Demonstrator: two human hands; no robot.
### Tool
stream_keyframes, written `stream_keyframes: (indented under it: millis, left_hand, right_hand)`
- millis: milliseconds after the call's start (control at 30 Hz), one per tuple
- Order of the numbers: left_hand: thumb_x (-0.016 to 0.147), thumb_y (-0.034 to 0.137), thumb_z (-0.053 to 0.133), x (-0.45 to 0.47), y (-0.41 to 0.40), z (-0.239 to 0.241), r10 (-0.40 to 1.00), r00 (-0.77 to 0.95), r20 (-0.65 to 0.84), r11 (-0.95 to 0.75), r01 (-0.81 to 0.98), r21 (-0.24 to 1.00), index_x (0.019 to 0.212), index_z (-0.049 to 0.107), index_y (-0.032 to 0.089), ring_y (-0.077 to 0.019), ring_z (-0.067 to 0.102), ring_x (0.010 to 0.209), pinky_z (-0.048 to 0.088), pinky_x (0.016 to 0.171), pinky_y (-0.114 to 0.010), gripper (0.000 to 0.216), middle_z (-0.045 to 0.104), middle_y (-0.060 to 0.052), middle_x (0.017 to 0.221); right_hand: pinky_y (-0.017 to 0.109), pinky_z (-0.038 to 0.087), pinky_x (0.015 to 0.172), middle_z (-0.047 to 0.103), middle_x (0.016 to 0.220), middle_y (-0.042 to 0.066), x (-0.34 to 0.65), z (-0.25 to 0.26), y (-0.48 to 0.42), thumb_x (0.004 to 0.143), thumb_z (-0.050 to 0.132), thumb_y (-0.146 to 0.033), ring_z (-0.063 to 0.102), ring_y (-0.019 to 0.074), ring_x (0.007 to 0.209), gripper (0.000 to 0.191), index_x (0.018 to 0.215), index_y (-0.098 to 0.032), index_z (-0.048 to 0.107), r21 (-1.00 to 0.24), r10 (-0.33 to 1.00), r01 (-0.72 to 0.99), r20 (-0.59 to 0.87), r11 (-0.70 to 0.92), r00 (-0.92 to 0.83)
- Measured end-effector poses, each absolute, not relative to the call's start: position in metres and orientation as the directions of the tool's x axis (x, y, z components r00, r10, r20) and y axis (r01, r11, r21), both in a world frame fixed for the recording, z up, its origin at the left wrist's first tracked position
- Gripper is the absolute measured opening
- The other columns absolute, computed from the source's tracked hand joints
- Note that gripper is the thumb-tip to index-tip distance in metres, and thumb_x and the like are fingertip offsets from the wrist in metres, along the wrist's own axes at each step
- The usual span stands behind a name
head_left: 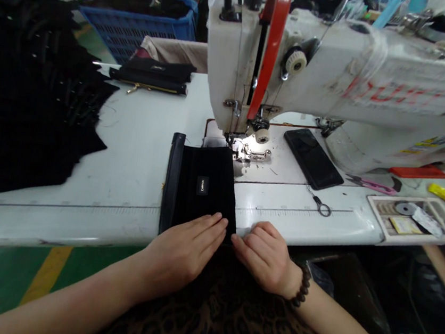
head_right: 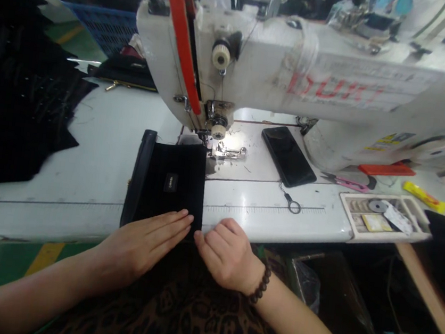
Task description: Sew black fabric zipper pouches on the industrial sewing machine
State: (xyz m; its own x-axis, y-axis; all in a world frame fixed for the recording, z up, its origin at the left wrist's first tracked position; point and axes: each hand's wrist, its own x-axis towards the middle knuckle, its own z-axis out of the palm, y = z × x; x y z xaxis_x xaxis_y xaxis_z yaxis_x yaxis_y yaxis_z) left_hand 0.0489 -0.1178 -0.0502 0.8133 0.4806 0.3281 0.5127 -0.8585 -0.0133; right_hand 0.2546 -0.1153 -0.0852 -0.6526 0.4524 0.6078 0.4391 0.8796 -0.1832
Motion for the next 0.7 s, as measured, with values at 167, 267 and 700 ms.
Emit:
stream_keyframes:
  millis: [167, 267, 700]
  left_hand:
    - [0.088, 0.006, 0.024, 0.041, -0.117, -0.049, 0.465, 0.822, 0.33, -0.873, 0.488, 0.015, 0.101, 0.06, 0.004, -0.0213, 0.058, 0.102, 0.05, 0.086, -0.031, 0.038, 0.063, -0.013, 0.106]
    - [0.088, 0.006, 0.023, 0.039, -0.119, -0.054, 0.481, 0.804, 0.35, -0.865, 0.5, 0.04, 0.103, 0.059, 0.005, -0.0212, 0.056, 0.104, 0.048, 0.088, -0.032, 0.039, 0.062, -0.013, 0.109]
    - [0.083, 0.004, 0.03, 0.035, -0.099, -0.048, 0.472, 0.845, 0.251, -0.881, 0.466, 0.087, 0.108, 0.056, 0.003, -0.022, 0.052, 0.11, 0.048, 0.09, -0.032, 0.036, 0.059, -0.015, 0.115]
  right_hand:
    - [0.028, 0.03, 0.051, 0.047, 0.053, 0.0, 0.249, -0.079, -0.114, 0.082, 0.046, -0.002, 0.037, 0.012, 0.052, 0.015, 0.075, -0.007, 0.059, -0.197, 0.45, 0.418, 0.57, 0.887, -0.687]
    - [0.028, 0.029, 0.051, 0.047, 0.054, 0.001, 0.249, -0.074, -0.113, 0.083, 0.042, -0.002, 0.038, 0.0122, 0.052, 0.02, 0.074, -0.006, 0.059, -0.204, 0.445, 0.402, 0.539, 0.893, -0.715]
    - [0.033, 0.034, 0.054, 0.051, 0.06, 0.006, 0.251, -0.054, -0.098, 0.086, 0.028, -0.003, 0.042, 0.016, 0.054, 0.033, 0.095, 0.0, 0.059, -0.178, 0.474, 0.439, 0.352, 0.881, -0.807]
